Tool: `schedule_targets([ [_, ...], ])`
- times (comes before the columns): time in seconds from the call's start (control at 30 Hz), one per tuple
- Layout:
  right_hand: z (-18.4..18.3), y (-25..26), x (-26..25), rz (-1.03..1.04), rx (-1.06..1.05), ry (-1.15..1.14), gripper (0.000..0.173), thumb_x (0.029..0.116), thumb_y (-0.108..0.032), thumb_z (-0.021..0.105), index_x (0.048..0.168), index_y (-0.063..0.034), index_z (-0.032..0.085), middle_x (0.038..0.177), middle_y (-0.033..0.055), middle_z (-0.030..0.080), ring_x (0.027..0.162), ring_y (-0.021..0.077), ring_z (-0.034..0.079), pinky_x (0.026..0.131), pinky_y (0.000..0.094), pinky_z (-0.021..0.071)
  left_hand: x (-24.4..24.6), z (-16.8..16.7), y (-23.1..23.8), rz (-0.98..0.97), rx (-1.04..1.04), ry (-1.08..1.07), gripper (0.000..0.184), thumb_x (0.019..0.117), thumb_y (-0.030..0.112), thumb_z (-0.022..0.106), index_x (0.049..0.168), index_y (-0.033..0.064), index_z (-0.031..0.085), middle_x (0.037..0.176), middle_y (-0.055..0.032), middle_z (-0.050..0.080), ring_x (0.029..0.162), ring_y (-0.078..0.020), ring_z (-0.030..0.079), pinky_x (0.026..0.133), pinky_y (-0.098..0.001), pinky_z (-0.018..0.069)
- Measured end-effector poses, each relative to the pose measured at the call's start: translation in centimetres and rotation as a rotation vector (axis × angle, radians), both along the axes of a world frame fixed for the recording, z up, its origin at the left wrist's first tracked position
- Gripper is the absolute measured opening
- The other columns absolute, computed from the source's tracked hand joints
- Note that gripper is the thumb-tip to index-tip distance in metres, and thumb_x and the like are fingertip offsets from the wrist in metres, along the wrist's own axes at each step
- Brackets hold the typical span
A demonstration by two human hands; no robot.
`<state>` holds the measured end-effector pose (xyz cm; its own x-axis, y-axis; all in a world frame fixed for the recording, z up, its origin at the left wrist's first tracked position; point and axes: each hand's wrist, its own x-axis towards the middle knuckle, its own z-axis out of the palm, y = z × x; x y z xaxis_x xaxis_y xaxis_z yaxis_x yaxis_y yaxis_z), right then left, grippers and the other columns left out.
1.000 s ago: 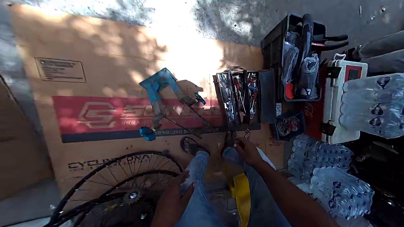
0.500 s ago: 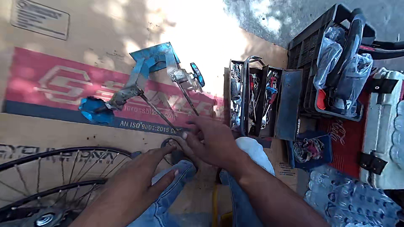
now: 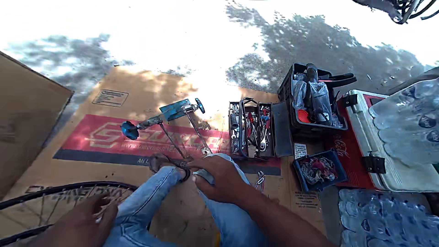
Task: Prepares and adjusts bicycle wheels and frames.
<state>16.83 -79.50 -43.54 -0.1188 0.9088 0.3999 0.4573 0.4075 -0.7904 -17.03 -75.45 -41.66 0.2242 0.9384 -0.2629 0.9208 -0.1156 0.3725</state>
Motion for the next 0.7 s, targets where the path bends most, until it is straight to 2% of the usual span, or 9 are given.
schedule_targets([
  [0.03,-0.5,-1.9,1.5,-0.072,-0.021,0.003,0.026,0.0986,-0.019,0.064,0.122,-0.0099,0.073,0.114,0.0033,0.074,0.111,0.0165,0.067,0.099,0.0401,0.0555,0.1,-0.5,-0.5,0.043,0.018,0.016,0.050,0.1043,0.026,0.049,0.139,-0.0106,0.051,0.122,-0.0333,0.064,0.112,-0.0486,0.064,0.098,-0.0657,0.0485],
  [0.1,-2.0,-5.2,4.6,-0.241,-0.107,0.020,0.027,0.0999,-0.023,0.062,0.122,-0.0120,0.073,0.116,0.0014,0.073,0.112,0.0138,0.067,0.099,0.0378,0.0559,0.1,-1.7,-0.6,0.016,0.046,0.078,0.050,0.1045,0.033,0.049,0.134,-0.0063,0.059,0.116,-0.0276,0.070,0.109,-0.0450,0.068,0.096,-0.0655,0.0493],
  [0.17,-4.4,-8.7,7.2,-0.380,-0.315,0.060,0.031,0.1020,-0.027,0.059,0.127,-0.0131,0.070,0.115,0.0002,0.073,0.105,0.0101,0.069,0.093,0.0343,0.0597,0.0,-2.3,-0.2,-0.033,0.020,0.089,0.050,0.1044,0.037,0.050,0.136,-0.0017,0.059,0.118,-0.0222,0.071,0.110,-0.0391,0.069,0.099,-0.0599,0.0509],
  [0.23,-7.3,-11.9,9.3,-0.441,-0.567,0.066,0.036,0.1025,-0.033,0.057,0.132,-0.0148,0.067,0.113,-0.0013,0.073,0.100,0.0095,0.070,0.090,0.0342,0.0598,-0.3,-2.7,0.2,-0.030,-0.021,0.049,0.051,0.1034,0.038,0.052,0.138,0.0001,0.057,0.122,-0.0208,0.070,0.113,-0.0363,0.068,0.101,-0.0566,0.0514],
  [0.3,-10.8,-14.6,10.6,-0.434,-0.772,0.017,0.039,0.1015,-0.035,0.055,0.135,-0.0179,0.064,0.111,-0.0025,0.073,0.096,0.0112,0.070,0.089,0.0382,0.0588,-0.5,-2.9,0.1,-0.019,-0.002,-0.028,0.050,0.1032,0.035,0.054,0.137,-0.0017,0.058,0.121,-0.0212,0.070,0.112,-0.0336,0.068,0.101,-0.0520,0.0523],
  [0.4,-15.8,-17.8,11.1,-0.279,-0.975,-0.028,0.041,0.1002,-0.033,0.056,0.138,-0.0174,0.062,0.112,0.0029,0.073,0.098,0.0180,0.071,0.091,0.0461,0.0577,-1.3,-2.9,-0.9,0.046,0.127,-0.175,0.045,0.1050,0.029,0.054,0.132,-0.0067,0.060,0.116,-0.0242,0.070,0.108,-0.0300,0.069,0.100,-0.0454,0.0538],
  [0.5,-18.5,-18.1,11.1,-0.163,-1.002,0.014,0.038,0.0988,-0.026,0.058,0.134,-0.0132,0.064,0.109,0.0056,0.073,0.099,0.0183,0.070,0.093,0.0466,0.0567,-1.1,-2.7,-2.2,0.176,0.162,-0.205,0.046,0.1037,0.033,0.055,0.134,-0.0027,0.060,0.118,-0.0237,0.069,0.107,-0.0338,0.068,0.096,-0.0540,0.0530],
  [0.6,-16.3,-15.9,10.7,-0.308,-0.871,0.182,0.033,0.1027,-0.015,0.055,0.132,-0.0036,0.064,0.111,0.0088,0.073,0.101,0.0152,0.070,0.094,0.0381,0.0581,3.2,-3.2,-4.3,0.274,0.037,-0.206,0.041,0.1014,0.031,0.061,0.131,0.0029,0.062,0.115,-0.0188,0.071,0.104,-0.0360,0.070,0.090,-0.0625,0.0545],
  [0.7,-10.1,-9.4,10.4,-0.570,-0.671,0.271,0.032,0.1064,-0.017,0.052,0.132,-0.0013,0.063,0.108,0.0104,0.074,0.091,0.0184,0.072,0.082,0.0387,0.0619,8.9,-7.1,-3.6,0.325,-0.326,-0.171,0.040,0.0997,0.032,0.067,0.130,0.0063,0.065,0.111,-0.0139,0.074,0.100,-0.0318,0.072,0.091,-0.0597,0.0565],
])
